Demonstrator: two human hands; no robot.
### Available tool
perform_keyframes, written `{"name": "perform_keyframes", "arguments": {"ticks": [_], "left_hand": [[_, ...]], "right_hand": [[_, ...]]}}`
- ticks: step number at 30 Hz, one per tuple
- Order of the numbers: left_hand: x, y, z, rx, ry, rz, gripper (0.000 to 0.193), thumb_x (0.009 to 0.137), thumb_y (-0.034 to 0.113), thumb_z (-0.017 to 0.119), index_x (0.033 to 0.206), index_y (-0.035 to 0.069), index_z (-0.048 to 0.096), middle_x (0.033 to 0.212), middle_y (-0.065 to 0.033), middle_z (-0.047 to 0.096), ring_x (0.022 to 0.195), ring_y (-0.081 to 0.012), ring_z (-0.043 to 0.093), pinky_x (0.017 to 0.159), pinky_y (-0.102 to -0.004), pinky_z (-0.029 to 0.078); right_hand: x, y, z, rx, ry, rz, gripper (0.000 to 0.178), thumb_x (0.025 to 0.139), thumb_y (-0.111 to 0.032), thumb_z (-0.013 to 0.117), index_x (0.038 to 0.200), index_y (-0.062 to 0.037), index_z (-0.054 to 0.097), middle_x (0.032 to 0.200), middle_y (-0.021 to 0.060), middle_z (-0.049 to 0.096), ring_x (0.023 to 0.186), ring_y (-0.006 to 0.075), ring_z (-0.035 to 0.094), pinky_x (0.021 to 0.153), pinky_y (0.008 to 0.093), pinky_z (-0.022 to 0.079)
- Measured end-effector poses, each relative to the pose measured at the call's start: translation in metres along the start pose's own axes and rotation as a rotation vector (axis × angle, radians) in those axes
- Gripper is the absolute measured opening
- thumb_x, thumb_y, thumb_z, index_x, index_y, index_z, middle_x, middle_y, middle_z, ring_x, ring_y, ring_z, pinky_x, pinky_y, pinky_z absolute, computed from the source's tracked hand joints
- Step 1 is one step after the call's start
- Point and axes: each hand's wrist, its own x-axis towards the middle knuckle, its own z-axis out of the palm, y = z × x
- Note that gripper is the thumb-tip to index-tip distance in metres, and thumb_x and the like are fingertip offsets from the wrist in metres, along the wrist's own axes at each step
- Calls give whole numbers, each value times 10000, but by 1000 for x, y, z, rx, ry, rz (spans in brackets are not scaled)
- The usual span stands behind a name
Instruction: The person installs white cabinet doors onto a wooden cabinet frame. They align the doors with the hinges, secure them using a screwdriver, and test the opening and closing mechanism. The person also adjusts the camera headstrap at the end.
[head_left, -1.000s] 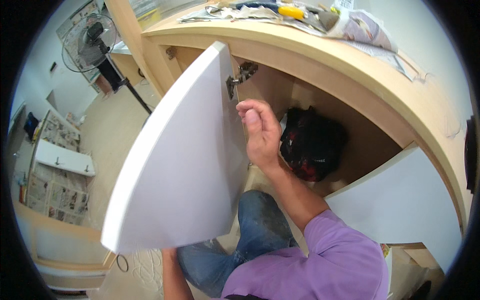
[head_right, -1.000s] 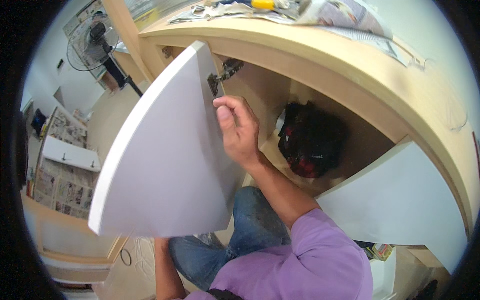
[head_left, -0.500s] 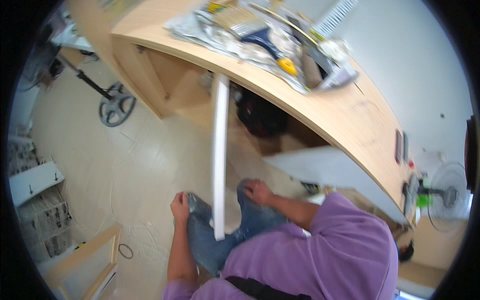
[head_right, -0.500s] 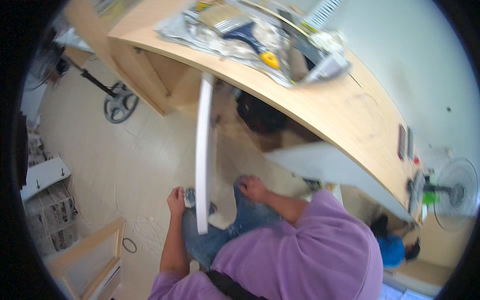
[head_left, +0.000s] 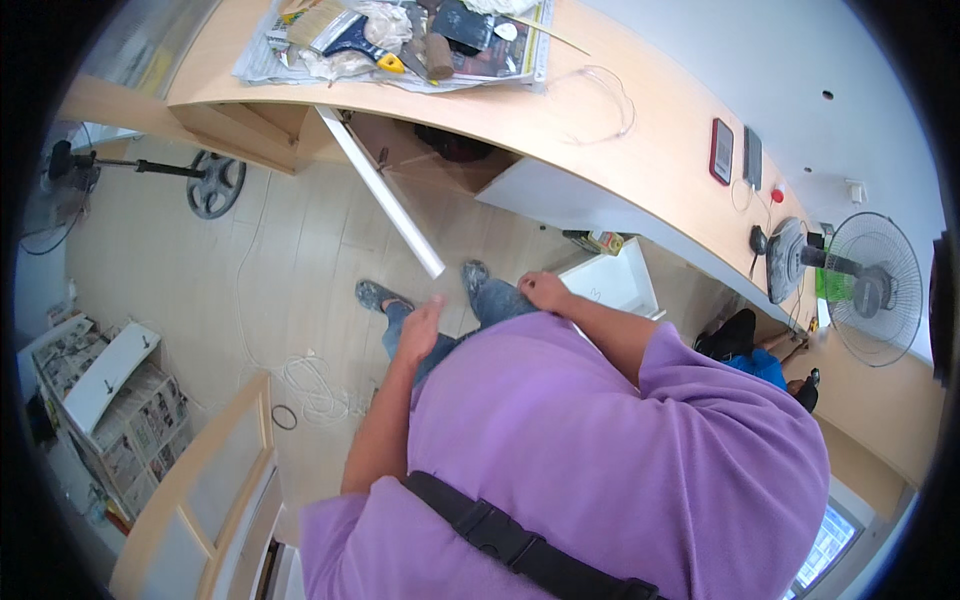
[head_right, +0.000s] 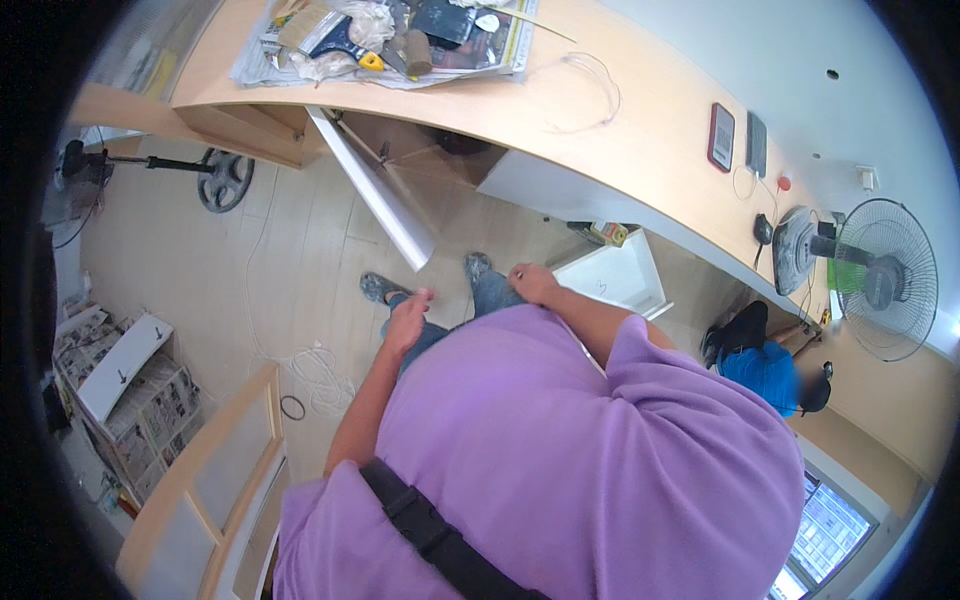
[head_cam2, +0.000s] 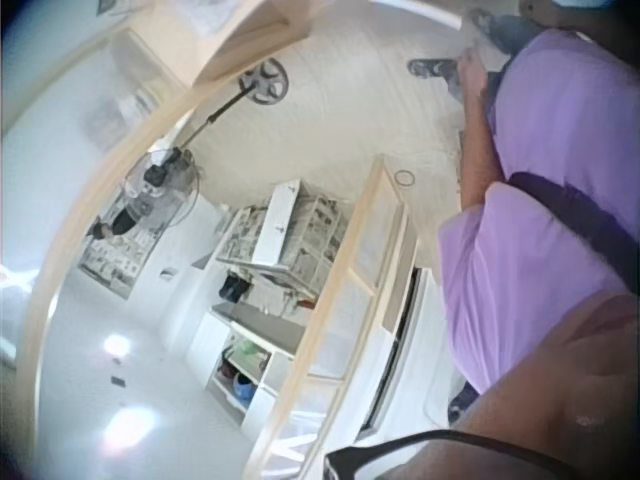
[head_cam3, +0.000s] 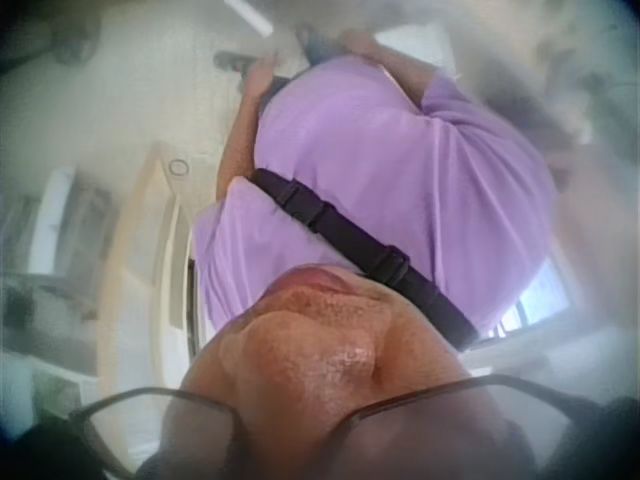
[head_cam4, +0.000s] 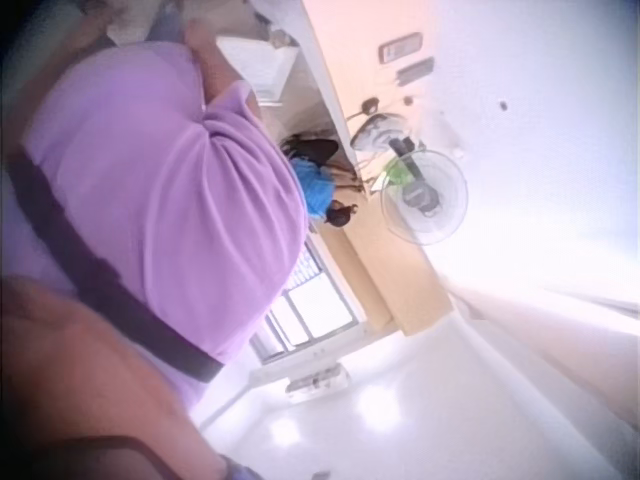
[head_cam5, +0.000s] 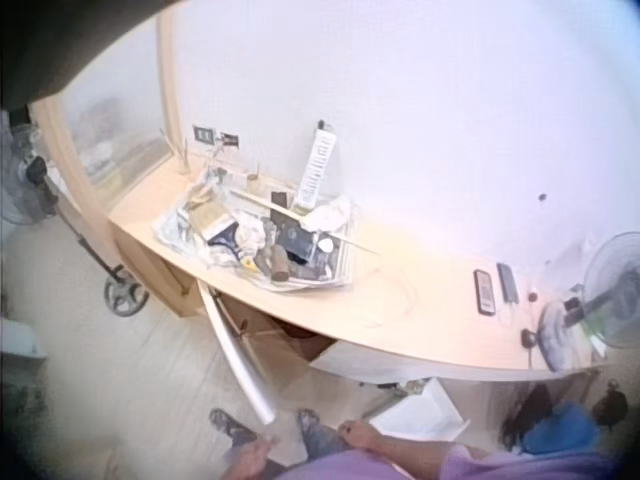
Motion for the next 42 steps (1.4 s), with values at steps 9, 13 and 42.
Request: {"name": "perform_keyframes", "arguments": {"ticks": [9, 13, 42], "left_hand": [[-85, -136, -19, 54, 241, -454, 513, 913, 430, 587, 1181, -6, 626, 897, -132, 674, 836, -244, 637, 773, -342, 504], [-134, -103, -38, -140, 249, -717, 458, 942, 392, 553, 1173, 1, 611, 824, -94, 641, 672, -190, 597, 617, -311, 497], [-124, -114, -152, -145, -79, -344, 337, 933, 283, 585, 1027, -28, 674, 862, -79, 688, 765, -148, 633, 687, -262, 501]], "right_hand": [[-19, 88, -16, 159, 16, 133, 338, 870, -340, 508, 953, -76, 702, 968, 161, 685, 894, 307, 645, 792, 406, 515], [-42, 124, 1, -195, 32, -96, 344, 848, -329, 486, 797, -54, 686, 827, 188, 686, 813, 349, 666, 753, 442, 525], [-123, 12, 59, 784, 184, 491, 283, 868, -264, 570, 1023, -41, 652, 753, 65, 614, 547, 154, 549, 471, 295, 459]]}}
